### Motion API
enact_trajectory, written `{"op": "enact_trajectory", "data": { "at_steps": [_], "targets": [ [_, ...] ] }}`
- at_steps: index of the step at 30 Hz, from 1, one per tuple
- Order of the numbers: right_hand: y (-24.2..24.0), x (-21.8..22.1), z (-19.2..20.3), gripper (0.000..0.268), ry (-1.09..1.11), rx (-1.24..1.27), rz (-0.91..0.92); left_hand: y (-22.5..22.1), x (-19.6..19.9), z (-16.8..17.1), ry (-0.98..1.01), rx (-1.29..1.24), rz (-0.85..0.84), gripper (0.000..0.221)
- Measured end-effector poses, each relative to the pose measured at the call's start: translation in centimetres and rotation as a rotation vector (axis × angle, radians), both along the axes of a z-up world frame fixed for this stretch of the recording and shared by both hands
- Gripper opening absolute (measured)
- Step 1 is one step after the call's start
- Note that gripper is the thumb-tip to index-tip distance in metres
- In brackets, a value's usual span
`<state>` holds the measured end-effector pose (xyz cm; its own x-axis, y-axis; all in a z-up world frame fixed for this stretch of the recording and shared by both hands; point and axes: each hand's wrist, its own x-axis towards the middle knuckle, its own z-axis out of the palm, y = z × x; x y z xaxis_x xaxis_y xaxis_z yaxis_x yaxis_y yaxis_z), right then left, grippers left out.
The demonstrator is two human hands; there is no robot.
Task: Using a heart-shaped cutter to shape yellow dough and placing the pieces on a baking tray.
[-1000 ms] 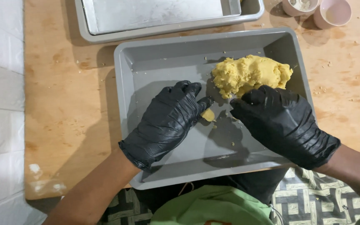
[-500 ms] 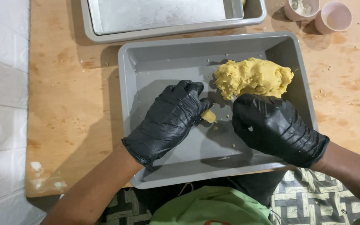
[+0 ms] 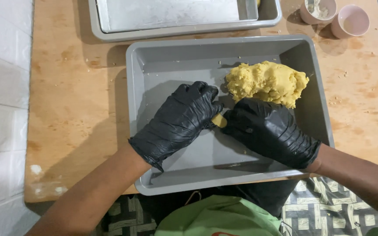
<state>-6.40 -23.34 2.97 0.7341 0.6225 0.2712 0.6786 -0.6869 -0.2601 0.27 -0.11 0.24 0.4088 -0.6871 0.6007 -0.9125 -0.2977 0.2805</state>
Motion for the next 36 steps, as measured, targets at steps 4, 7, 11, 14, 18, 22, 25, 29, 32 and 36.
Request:
{"op": "enact_trajectory", "data": {
  "at_steps": [4, 7, 11, 14, 18, 22, 25, 29, 32, 36],
  "targets": [
    [0.0, -0.1, -0.9, 0.016, 0.100, 0.038, -0.029, -0.1, -0.2, -0.5, -0.174, 0.189, 0.082, 0.014],
    [0.6, -0.4, 0.4, 0.018, 0.024, -0.046, -0.079, -0.4, -0.2, -0.8, -0.224, 0.226, 0.099, 0.019],
    [1.1, -0.4, 1.1, 0.018, 0.007, -0.023, -0.068, -0.7, -0.2, -1.3, -0.186, 0.229, 0.108, 0.019],
    [0.1, -0.8, -1.4, 0.021, -0.051, -0.086, -0.147, -1.0, -0.1, -1.7, -0.170, 0.233, 0.110, 0.020],
    [0.0, -0.8, -1.6, 0.023, -0.063, -0.114, -0.153, -1.0, -0.2, -2.4, -0.139, 0.237, 0.112, 0.021],
    [0.1, -0.8, -1.4, 0.024, -0.052, -0.105, -0.157, -0.9, -0.2, -3.1, -0.095, 0.245, 0.116, 0.023],
    [0.5, -0.9, -0.8, 0.025, -0.061, -0.129, -0.156, -1.0, -0.2, -3.6, -0.064, 0.248, 0.119, 0.026],
    [1.4, -1.0, 0.5, 0.025, -0.073, -0.142, -0.152, -0.9, -0.5, -4.3, -0.021, 0.253, 0.122, 0.030],
    [0.7, -0.9, -0.6, 0.025, -0.051, -0.116, -0.152, -1.0, -0.5, -4.8, 0.008, 0.259, 0.125, 0.033],
    [1.2, -0.6, -0.1, 0.023, -0.084, -0.120, -0.136, -1.0, -0.5, -5.5, 0.038, 0.262, 0.127, 0.036]
  ]
}}
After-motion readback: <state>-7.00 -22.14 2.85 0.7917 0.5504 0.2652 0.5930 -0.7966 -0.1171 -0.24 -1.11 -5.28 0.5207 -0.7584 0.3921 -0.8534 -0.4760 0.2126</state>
